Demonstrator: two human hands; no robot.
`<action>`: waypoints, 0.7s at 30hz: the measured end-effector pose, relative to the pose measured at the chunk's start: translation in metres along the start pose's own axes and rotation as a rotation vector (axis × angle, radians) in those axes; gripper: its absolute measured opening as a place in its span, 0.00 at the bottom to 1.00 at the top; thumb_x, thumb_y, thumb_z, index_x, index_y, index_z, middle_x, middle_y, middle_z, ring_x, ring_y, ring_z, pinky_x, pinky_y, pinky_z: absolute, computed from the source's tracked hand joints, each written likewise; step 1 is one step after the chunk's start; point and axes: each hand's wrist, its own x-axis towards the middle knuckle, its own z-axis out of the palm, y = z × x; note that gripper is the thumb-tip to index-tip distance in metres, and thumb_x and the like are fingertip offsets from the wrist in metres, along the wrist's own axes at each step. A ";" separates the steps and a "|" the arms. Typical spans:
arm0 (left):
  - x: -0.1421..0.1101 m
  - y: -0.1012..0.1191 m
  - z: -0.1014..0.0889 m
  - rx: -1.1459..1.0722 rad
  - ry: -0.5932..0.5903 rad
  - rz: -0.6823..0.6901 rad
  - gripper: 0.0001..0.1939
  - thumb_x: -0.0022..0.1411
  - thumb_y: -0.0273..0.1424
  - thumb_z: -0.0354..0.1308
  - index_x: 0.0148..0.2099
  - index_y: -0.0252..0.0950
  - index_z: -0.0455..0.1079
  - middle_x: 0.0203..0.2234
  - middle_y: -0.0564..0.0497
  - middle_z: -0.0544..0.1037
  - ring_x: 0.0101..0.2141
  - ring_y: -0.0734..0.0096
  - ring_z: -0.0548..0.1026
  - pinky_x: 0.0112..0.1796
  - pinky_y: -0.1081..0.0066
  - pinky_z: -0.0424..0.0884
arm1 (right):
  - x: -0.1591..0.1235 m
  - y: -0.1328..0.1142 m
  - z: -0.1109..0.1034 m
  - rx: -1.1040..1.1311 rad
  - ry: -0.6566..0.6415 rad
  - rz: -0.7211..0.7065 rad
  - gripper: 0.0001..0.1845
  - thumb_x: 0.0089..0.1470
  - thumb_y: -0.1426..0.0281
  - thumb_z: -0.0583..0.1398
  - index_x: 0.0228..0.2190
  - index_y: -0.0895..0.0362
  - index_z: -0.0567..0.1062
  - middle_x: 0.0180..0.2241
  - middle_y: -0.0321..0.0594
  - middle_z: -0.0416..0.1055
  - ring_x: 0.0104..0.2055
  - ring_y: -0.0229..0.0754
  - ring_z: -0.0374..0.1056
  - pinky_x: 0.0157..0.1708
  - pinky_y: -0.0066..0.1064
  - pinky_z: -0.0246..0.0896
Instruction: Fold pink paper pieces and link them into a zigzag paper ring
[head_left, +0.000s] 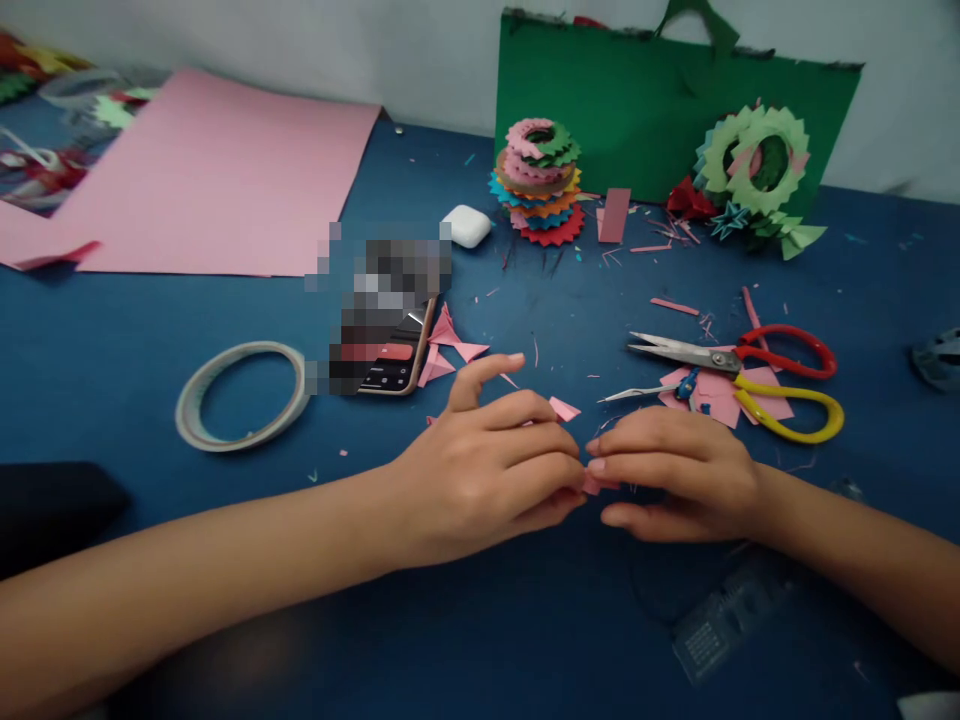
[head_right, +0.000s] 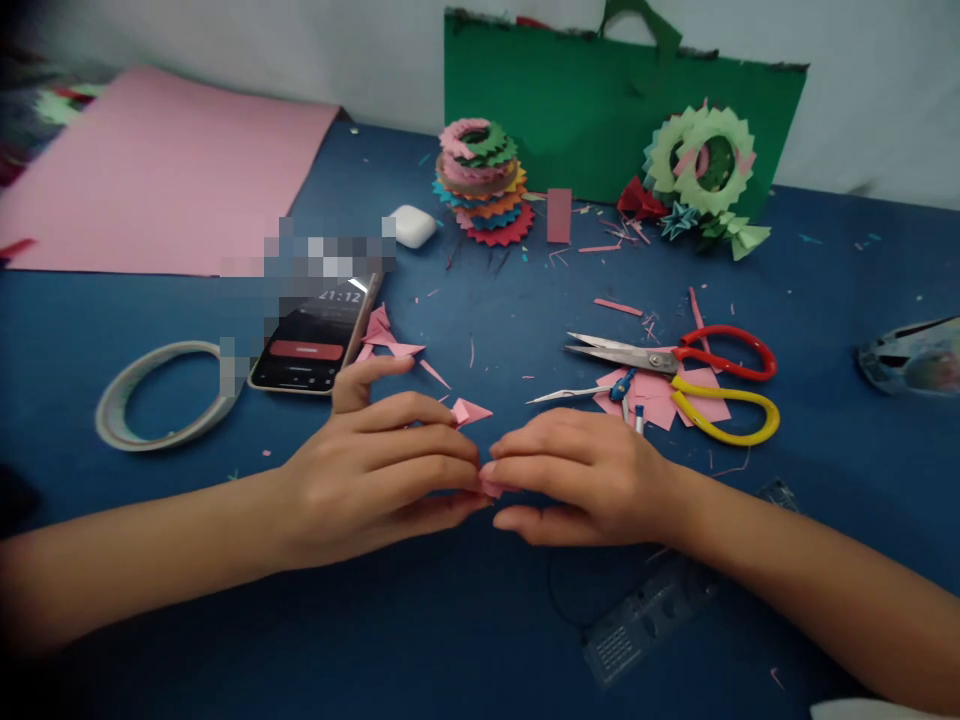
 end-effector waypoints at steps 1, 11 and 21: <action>0.000 -0.001 -0.001 0.026 0.003 0.011 0.02 0.59 0.29 0.60 0.35 0.38 0.70 0.30 0.61 0.79 0.34 0.76 0.72 0.58 0.63 0.46 | 0.001 0.000 0.000 0.050 0.020 0.053 0.15 0.51 0.70 0.64 0.41 0.63 0.72 0.40 0.46 0.74 0.43 0.37 0.70 0.45 0.29 0.68; -0.003 -0.010 0.006 0.080 -0.046 -0.010 0.02 0.61 0.30 0.58 0.37 0.38 0.69 0.32 0.58 0.80 0.35 0.72 0.73 0.49 0.63 0.57 | 0.007 0.005 0.000 0.160 -0.032 0.308 0.08 0.54 0.74 0.61 0.38 0.60 0.74 0.42 0.45 0.73 0.45 0.36 0.69 0.46 0.28 0.64; -0.006 -0.017 0.019 -0.038 -0.155 -0.120 0.05 0.62 0.33 0.56 0.35 0.38 0.71 0.31 0.55 0.78 0.34 0.71 0.72 0.42 0.66 0.59 | 0.001 0.011 0.009 0.093 -0.175 0.324 0.04 0.56 0.74 0.59 0.35 0.60 0.74 0.35 0.40 0.74 0.38 0.37 0.69 0.41 0.29 0.63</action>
